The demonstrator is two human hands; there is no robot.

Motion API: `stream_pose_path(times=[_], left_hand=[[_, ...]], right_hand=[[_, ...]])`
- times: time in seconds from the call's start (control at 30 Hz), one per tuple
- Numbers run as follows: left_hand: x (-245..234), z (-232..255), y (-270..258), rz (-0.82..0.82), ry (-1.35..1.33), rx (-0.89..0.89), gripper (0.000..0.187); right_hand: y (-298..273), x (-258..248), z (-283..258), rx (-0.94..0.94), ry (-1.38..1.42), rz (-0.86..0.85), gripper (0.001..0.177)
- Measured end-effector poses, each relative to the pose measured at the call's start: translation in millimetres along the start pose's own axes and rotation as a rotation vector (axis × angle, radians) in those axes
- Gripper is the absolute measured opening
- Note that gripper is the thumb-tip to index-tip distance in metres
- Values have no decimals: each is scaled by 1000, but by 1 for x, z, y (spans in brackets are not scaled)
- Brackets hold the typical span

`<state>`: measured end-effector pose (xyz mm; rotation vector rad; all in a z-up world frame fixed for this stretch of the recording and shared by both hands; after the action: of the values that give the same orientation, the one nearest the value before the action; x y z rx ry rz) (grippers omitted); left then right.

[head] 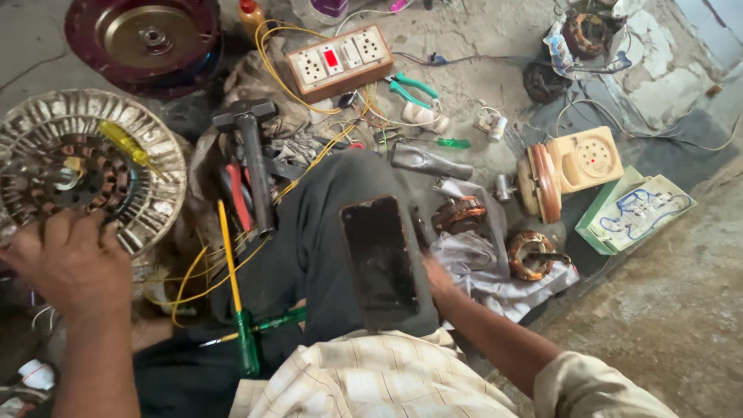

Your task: The person works on a disassembled electric motor stator, using a screwdriver to adjust wires and a multimeter to test connections. They also use pliers to strip wire insulation and connect a rotor to the stator.

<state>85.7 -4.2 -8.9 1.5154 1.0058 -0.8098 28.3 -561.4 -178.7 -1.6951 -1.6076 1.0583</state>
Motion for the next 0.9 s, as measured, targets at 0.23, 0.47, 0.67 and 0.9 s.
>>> stream_pose_path(times=[0.23, 0.47, 0.67, 0.9], left_hand=[[-34, 23, 32, -6, 54, -49, 27], [-27, 9, 31, -21, -149, -64, 18], [-49, 12, 50, -70, -162, -18, 25], [-53, 25, 53, -53, -157, -133, 18]], right_hand=[[23, 6, 17, 50, -151, -175, 43], [16, 15, 8, -10, -201, -144, 44], [27, 9, -38, -126, -319, -98, 46], [11, 11, -74, -271, -510, -62, 49]])
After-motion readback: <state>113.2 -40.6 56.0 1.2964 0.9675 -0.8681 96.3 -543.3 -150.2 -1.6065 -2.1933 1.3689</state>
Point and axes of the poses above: each hand's wrist, its own y-axis towards the middle knuckle, its own x-axis out of the palm, z = x × y, the point moved 2 cm from there along y, towards the middle knuckle, and after that the axes turned 3 degrees about -y, right-handed, at the moved point
